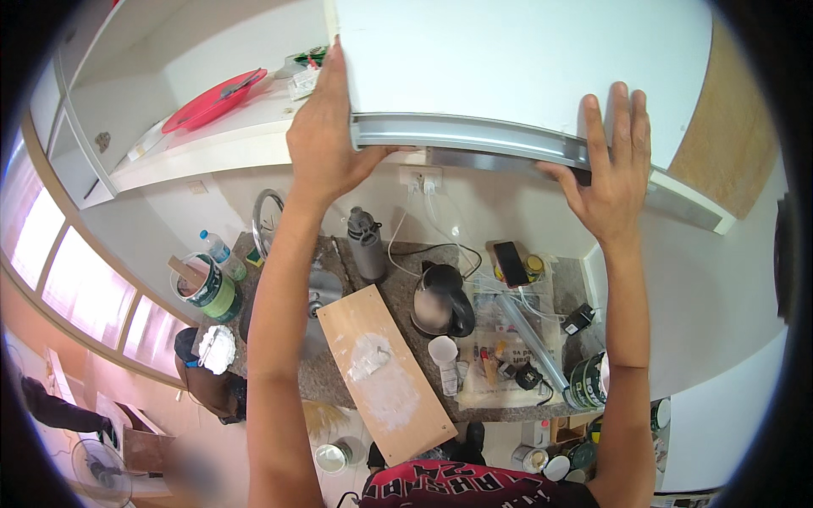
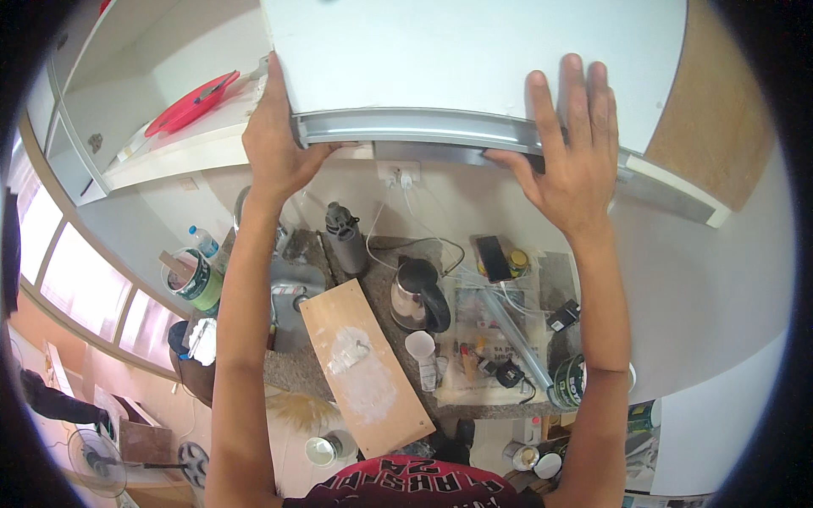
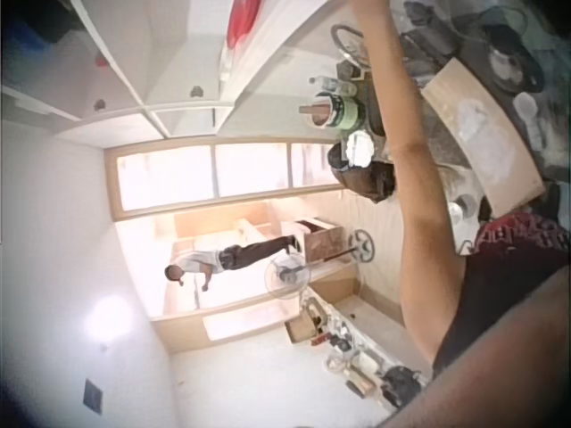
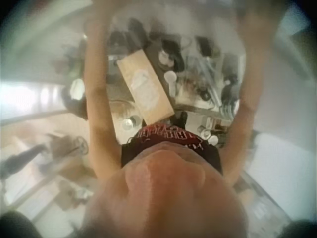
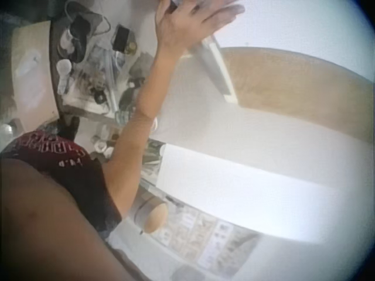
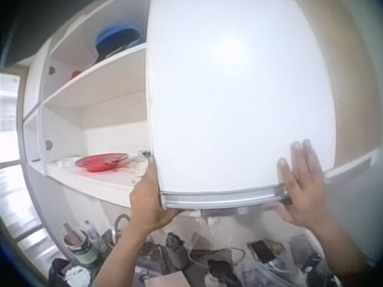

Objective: The person installs a metal handle on a wall-mounted cabinet door. They open the cabinet, use a screwdriver to adjust the hinge, then retrieve two metal handle pieces and attach them to the door.

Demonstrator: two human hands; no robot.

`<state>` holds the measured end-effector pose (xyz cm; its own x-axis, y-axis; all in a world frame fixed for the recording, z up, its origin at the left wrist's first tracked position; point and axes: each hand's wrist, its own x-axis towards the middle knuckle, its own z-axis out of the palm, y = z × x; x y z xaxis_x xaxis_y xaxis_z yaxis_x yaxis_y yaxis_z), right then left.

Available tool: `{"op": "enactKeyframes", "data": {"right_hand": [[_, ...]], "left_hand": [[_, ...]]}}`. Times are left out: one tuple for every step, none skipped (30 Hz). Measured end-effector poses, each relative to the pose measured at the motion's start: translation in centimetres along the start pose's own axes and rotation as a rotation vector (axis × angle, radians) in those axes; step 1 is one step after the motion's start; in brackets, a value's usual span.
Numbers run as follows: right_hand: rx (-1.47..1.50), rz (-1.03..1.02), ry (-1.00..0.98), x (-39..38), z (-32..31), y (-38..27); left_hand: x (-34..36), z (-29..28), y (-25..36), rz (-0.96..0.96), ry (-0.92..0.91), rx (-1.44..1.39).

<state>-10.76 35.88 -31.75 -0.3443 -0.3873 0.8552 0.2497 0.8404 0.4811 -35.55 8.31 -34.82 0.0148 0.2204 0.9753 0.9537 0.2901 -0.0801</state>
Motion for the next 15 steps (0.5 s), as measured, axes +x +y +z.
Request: {"op": "enactKeyframes", "data": {"right_hand": [[0.005, 0.009, 0.034, 0.2, 0.1, -0.3], [-0.021, -0.002, 0.043, 0.1, 0.3, -0.3], [-0.047, -0.012, 0.053, -0.1, 0.3, -0.1], [-0.073, -0.025, 0.058, -0.4, 0.6, 0.1], [-0.1, -0.042, 0.076, -0.5, 0.9, 0.3], [-0.127, -0.059, 0.094, -0.6, 1.2, 0.5], [-0.153, -0.076, 0.114, -0.5, 1.6, 0.4], [-0.176, -0.091, 0.118, -0.3, 1.8, 0.2], [-0.183, -0.093, 0.125, -0.2, 1.9, 0.0], [-0.192, -0.09, 0.132, -0.2, 2.0, -0.3], [-0.202, -0.086, 0.138, -0.2, 1.9, -0.5], [-0.186, -0.075, 0.135, -0.4, 1.8, -0.7], [-0.173, -0.064, 0.133, -0.6, 1.6, -0.5], [-0.161, -0.053, 0.128, -0.8, 1.2, -0.3], [-0.142, -0.057, 0.125, -0.8, 1.0, 0.0]], "left_hand": [[0.2, 0.2, 0.3, 0.016, 0.02, -0.011], [0.4, 0.4, 0.5, 0.032, 0.039, -0.021], [0.5, 0.5, 0.6, 0.048, 0.05, -0.032], [0.4, 0.7, 0.6, 0.058, 0.061, -0.044], [0.3, 0.8, 0.6, 0.069, 0.072, -0.056], [0.2, 0.8, 0.6, 0.053, 0.069, -0.049], [0.1, 0.6, 0.6, 0.037, 0.066, -0.041], [-0.1, 0.6, 0.4, 0.021, 0.063, -0.033], [-0.3, 0.8, 0.0, 0.04, 0.095, -0.024], [-0.4, 0.8, -0.4, 0.064, 0.123, -0.018], [-0.5, 0.9, -0.6, 0.087, 0.151, -0.012], [-0.7, 1.0, -0.8, 0.094, 0.156, -0.022], [-0.5, 1.1, -0.5, 0.101, 0.163, -0.033], [-0.4, 1.3, -0.2, 0.107, 0.17, -0.047], [-0.2, 1.3, 0.1, 0.089, 0.15, -0.033]]}}
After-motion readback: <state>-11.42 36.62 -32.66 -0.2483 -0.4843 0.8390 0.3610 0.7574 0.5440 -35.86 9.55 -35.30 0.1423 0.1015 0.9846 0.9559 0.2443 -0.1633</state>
